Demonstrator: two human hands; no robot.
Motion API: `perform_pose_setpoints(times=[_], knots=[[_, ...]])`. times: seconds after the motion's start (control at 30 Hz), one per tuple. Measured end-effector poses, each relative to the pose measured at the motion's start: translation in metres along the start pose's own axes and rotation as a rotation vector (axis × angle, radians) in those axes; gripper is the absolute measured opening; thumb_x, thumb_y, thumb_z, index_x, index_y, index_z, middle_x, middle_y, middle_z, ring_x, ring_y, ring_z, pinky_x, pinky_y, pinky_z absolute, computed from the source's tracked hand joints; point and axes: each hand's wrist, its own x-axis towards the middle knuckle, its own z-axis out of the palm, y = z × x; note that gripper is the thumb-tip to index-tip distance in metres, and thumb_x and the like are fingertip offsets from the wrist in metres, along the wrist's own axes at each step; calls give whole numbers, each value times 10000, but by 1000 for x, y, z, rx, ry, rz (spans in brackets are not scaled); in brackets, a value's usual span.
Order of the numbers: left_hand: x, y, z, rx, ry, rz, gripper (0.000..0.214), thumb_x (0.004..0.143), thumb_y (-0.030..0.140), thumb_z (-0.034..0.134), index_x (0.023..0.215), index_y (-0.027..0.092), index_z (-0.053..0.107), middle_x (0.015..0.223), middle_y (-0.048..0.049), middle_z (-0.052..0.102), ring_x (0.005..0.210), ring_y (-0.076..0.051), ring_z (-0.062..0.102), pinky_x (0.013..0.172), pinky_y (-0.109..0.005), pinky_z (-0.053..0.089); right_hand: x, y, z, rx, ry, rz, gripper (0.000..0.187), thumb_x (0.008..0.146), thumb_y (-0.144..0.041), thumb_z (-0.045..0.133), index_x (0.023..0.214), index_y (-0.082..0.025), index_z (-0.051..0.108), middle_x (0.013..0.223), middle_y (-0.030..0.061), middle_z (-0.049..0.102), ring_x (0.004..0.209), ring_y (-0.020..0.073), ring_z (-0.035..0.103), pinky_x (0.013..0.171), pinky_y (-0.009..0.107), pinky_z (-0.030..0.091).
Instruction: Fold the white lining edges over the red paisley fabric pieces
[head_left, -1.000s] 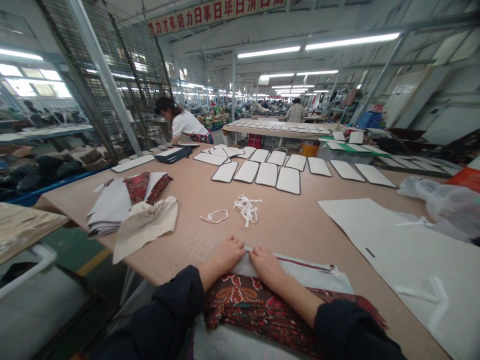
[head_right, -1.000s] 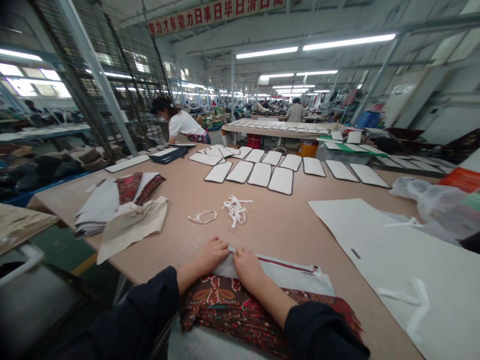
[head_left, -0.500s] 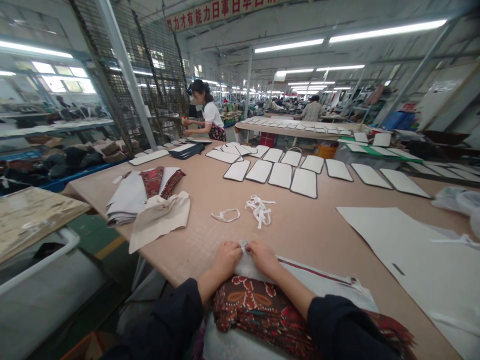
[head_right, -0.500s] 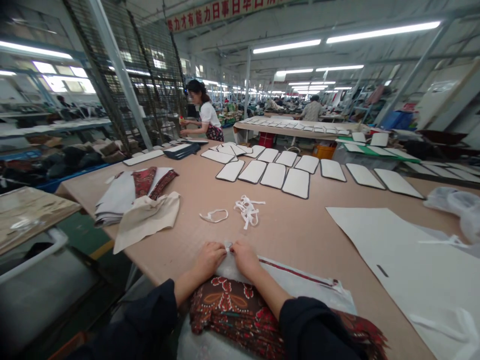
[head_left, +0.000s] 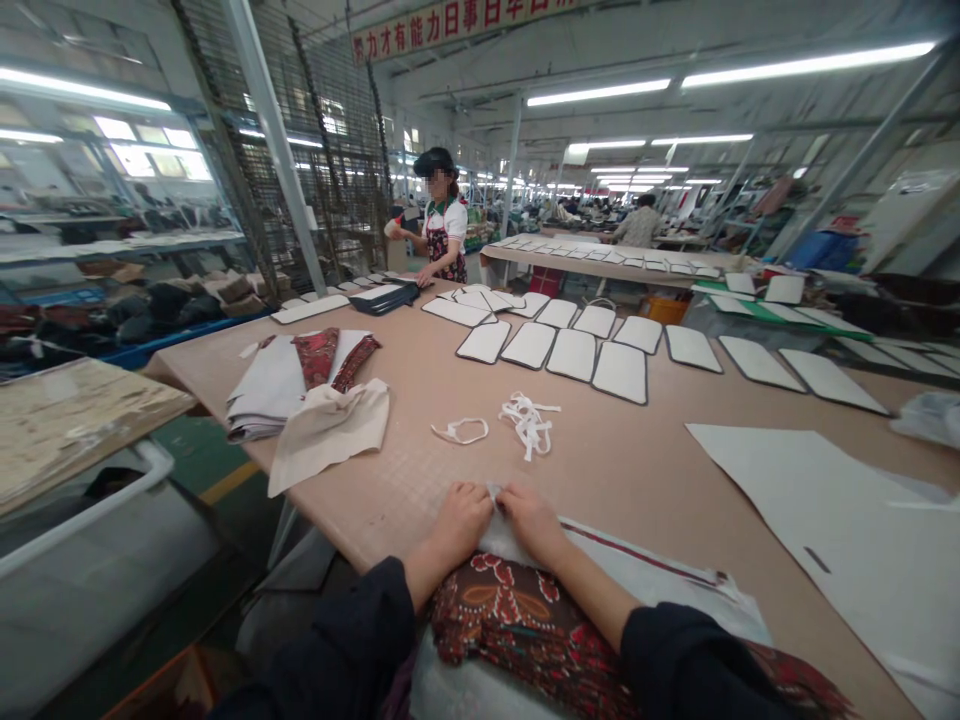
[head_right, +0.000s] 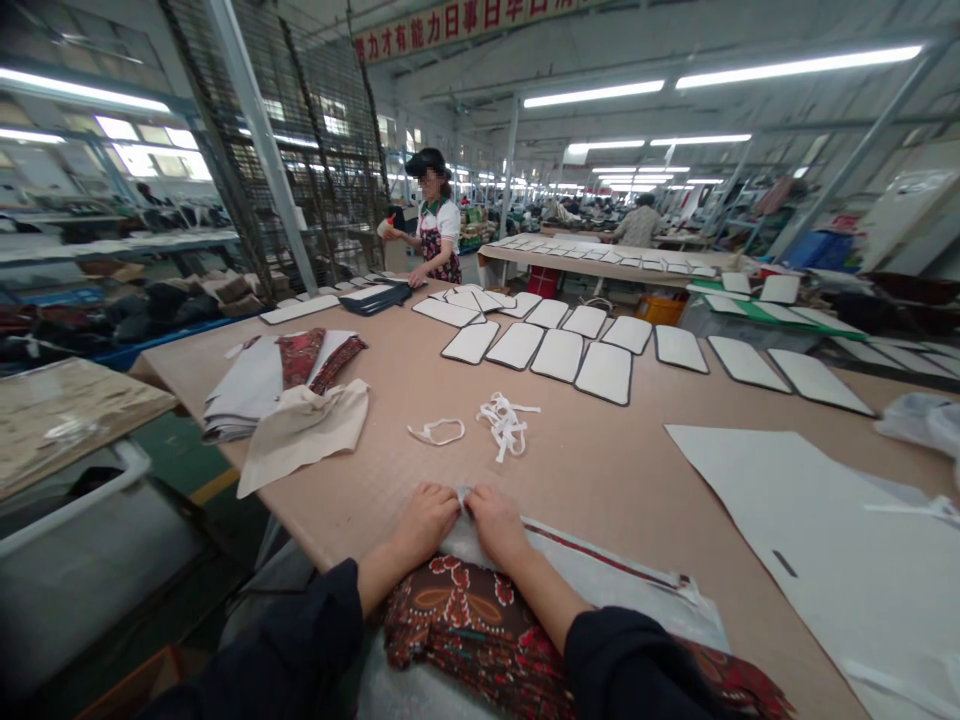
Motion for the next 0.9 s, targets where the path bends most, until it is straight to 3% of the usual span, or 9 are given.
perform_pose_setpoints(times=[0.13,0.23,0.47,0.57,0.7,0.8,0.9], knots=[[2,1,-2,29,-7,0,151,878,199,428,827,183,569,850,-27,570,844,-176,481,795,-337,322,-6,-5,-7,-144,-54,-135,141,865,-148,456,886,-184,590,906,48,576,859,191,489,742,293,375],[2,1,-5,38,-38,2,131,867,196,448,818,176,568,858,-32,569,852,-175,479,798,-331,321,-18,-3,-20,-218,-97,-130,150,870,-157,448,930,-174,585,917,72,570,868,202,493,749,304,379],[0,1,-9,24,-78,-17,136,868,204,440,826,183,568,902,-32,571,866,-172,479,810,-324,324,-81,37,-68,-228,-303,104,259,832,-55,384,889,-164,612,923,91,581,888,197,532,752,272,405],[0,2,-10,7,-84,-21,148,867,183,429,819,181,570,913,-40,570,876,-168,480,826,-322,326,-90,53,-80,-253,-410,239,313,809,-25,354,868,-144,637,934,119,602,872,204,567,729,280,413],[1,4,-13,-8,-71,-26,152,863,178,424,819,183,570,913,-43,574,882,-175,490,835,-331,337,-61,43,-77,-256,-509,326,311,810,-59,356,883,-103,655,919,167,632,840,232,601,694,301,418],[1,3,-12,-45,-24,-66,146,862,200,427,867,193,572,938,-44,576,893,-180,503,832,-334,353,-25,19,-62,-89,-387,223,257,819,-139,407,924,-139,641,961,125,629,895,216,581,728,281,405],[1,-2,-7,-120,42,-150,167,847,212,448,961,198,569,979,-53,576,928,-185,513,839,-334,371,2,5,-46,7,-278,280,206,777,-162,478,919,-145,627,978,104,620,912,202,557,730,262,385]])
